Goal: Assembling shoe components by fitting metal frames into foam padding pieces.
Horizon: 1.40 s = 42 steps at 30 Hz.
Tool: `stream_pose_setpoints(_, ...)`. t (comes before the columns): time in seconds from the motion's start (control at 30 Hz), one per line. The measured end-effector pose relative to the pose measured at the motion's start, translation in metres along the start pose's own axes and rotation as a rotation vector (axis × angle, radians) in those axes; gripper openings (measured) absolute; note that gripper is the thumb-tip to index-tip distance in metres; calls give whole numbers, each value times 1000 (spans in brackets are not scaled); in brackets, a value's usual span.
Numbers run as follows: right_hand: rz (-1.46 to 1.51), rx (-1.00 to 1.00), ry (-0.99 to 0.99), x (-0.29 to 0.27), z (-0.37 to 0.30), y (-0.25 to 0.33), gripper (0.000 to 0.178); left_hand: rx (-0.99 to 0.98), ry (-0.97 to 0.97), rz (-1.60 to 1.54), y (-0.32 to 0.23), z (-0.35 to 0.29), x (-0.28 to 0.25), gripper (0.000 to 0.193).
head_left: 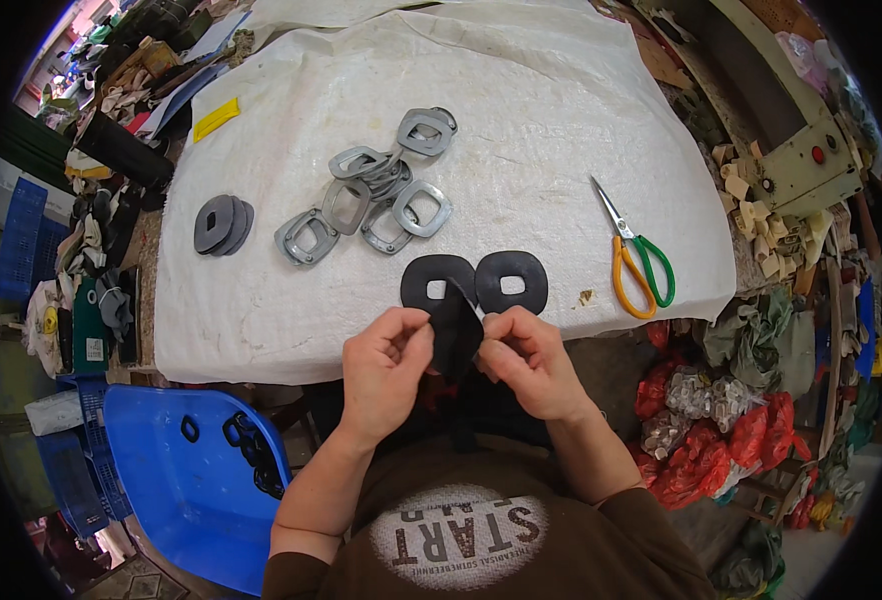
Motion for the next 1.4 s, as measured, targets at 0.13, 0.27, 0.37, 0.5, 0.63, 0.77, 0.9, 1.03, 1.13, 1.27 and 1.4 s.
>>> stream_pose_setpoints(0.13, 254, -37, 2, -1, 1, 12, 4, -73, -107, -92, 14, 8, -28, 11)
stream_pose_setpoints(0.27, 396, -62, -91, -6, 0, 19, 10, -48, -264, -56, 31, 14, -69, 13)
stream_pose_setpoints(0.37, 425, -127, -97, -10, 1, 24, 10, -77, -464, 517, 28, 13, -105, 11)
stream_pose_setpoints(0.5, 348, -90, -69, -9, -1, 24, 5, 210, -578, 988, 14, 9, -119, 13)
stream_pose_setpoints(0.63, 246, -57, -58, -3, 0, 22, 4, 174, -683, 1149, 4, 6, -122, 20)
stream_pose_setpoints(0.77, 163, -73, -50, 1, 2, 16, 3, 408, -731, 1135, -20, -4, -103, 19)
stream_pose_setpoints(0.9, -152, -68, -42, 11, 3, 6, 4, 609, -329, 780, -51, -19, -38, 21)
stream_pose_setpoints(1.03, -410, -166, 48, 32, 7, 23, 4, 647, -109, 531, -55, -25, 3, 25)
stream_pose_setpoints(1.13, -535, -277, 61, 30, 6, 27, 7, 629, -12, 535, -59, -22, 5, 24)
stream_pose_setpoints(1.27, -719, -353, 104, 35, 6, 30, 11, 588, 80, 579, -56, -17, 7, 23)
stream_pose_setpoints(1.4, -680, -335, 109, 36, 6, 30, 10, 587, 6, 632, -54, -17, 7, 22)
Point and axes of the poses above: each hand's wrist, its own z-axis towards the middle knuckle, its own x-axis out of the palm, y = z × x, the point moved 7 cm from there along z, towards the middle knuckle, and after that the axes turned 12 degrees about z, right-handed, at the moved point
